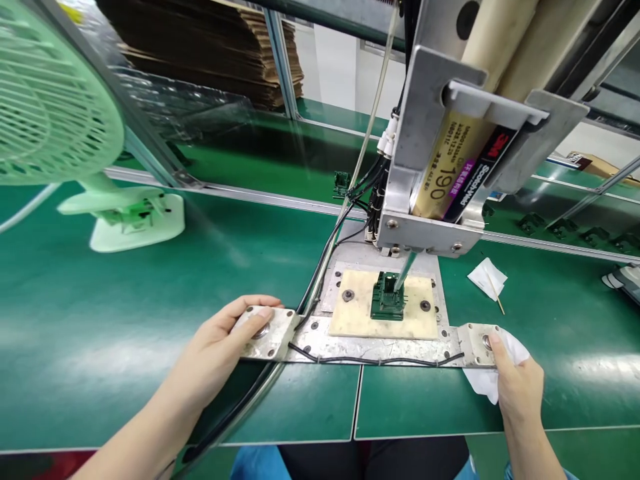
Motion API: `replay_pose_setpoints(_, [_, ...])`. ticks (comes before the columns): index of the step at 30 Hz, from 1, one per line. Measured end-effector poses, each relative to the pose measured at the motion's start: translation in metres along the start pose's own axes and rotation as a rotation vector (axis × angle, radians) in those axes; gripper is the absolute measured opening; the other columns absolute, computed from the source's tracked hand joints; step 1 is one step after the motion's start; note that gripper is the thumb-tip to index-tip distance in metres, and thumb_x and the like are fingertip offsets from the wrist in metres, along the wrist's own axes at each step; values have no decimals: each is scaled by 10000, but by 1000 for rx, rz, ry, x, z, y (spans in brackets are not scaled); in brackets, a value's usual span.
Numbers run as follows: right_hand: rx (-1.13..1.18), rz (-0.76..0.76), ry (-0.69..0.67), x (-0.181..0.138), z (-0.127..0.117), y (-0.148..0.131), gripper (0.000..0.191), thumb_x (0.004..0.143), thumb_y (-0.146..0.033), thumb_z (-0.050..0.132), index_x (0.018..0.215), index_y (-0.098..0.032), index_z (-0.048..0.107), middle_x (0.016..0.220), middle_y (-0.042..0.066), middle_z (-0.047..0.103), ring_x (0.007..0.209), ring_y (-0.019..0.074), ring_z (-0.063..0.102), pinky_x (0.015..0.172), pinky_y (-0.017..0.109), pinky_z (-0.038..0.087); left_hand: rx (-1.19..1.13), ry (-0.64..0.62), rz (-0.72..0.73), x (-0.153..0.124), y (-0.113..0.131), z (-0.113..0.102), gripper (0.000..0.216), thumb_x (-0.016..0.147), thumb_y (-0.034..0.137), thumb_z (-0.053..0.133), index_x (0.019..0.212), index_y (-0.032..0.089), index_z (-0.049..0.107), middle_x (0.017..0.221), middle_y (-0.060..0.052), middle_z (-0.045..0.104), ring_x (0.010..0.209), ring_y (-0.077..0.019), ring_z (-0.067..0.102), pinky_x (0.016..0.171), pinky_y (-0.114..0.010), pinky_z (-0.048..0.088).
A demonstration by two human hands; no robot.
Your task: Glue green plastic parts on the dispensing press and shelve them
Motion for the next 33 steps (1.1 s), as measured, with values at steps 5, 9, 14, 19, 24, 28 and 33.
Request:
replay_pose_setpoints(5, [-10,-27,-9,3,0,6,669,567,-718,749,896,-136,762,911,124,756,932,356,685,758,389,511,124,50,42,-5,3,5,395,740,556,739,932,216,680,748,46,657,640,-132,537,581,-197,411])
replay_pose_setpoints(9, [-26,-54,-29,2,-1,7,685,582,-736,738,897,-129,766,892,126,755,911,357,686,735,381,503,623,266,303,-20,25,8,328,844,499,638,1035,233,632,1060,-26,670,990,-255,624,858,-332,485])
replay_pose_setpoints(14, [-20,-66,-29,1,-2,5,671,606,-720,743,922,-128,769,909,122,757,908,350,689,728,368,509,724,-71,598,-28,64,36,540,826,518,636,1277,242,531,1348,-77,610,1287,-295,552,1096,-432,420])
replay_pose_setpoints(19, [-41,-51,-43,-1,-4,6,665,607,-719,755,910,-127,769,862,113,754,805,315,688,634,339,504,746,-564,403,-9,75,89,1003,649,578,780,1474,188,366,1525,-157,468,1381,-385,462,1116,-530,415])
replay_pose_setpoints(24, [-36,-83,-50,-3,-5,5,657,628,-712,745,939,-133,774,872,105,756,765,293,686,613,327,501,483,-693,314,18,64,113,728,726,493,765,1338,202,500,1445,-150,555,1375,-346,485,1144,-516,395])
replay_pose_setpoints(28, [-31,-110,-42,-4,-3,2,662,630,-721,739,927,-131,778,851,103,756,775,296,694,616,323,510,304,-686,134,22,66,110,703,621,448,872,1197,186,566,1282,-136,668,1235,-305,606,1118,-491,423])
replay_pose_setpoints(33, [-33,-124,-30,-5,-4,4,679,631,-729,740,919,-115,775,846,112,755,770,302,697,613,326,514,276,-783,-165,-3,71,98,573,668,540,829,1059,151,673,1003,-93,743,983,-273,695,909,-410,542])
Point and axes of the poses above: each hand's wrist, its own x-axis towards the middle knuckle, its own z-axis out of the palm, y = z × x, the point moved 1 cm from there along x, towards the middle knuckle
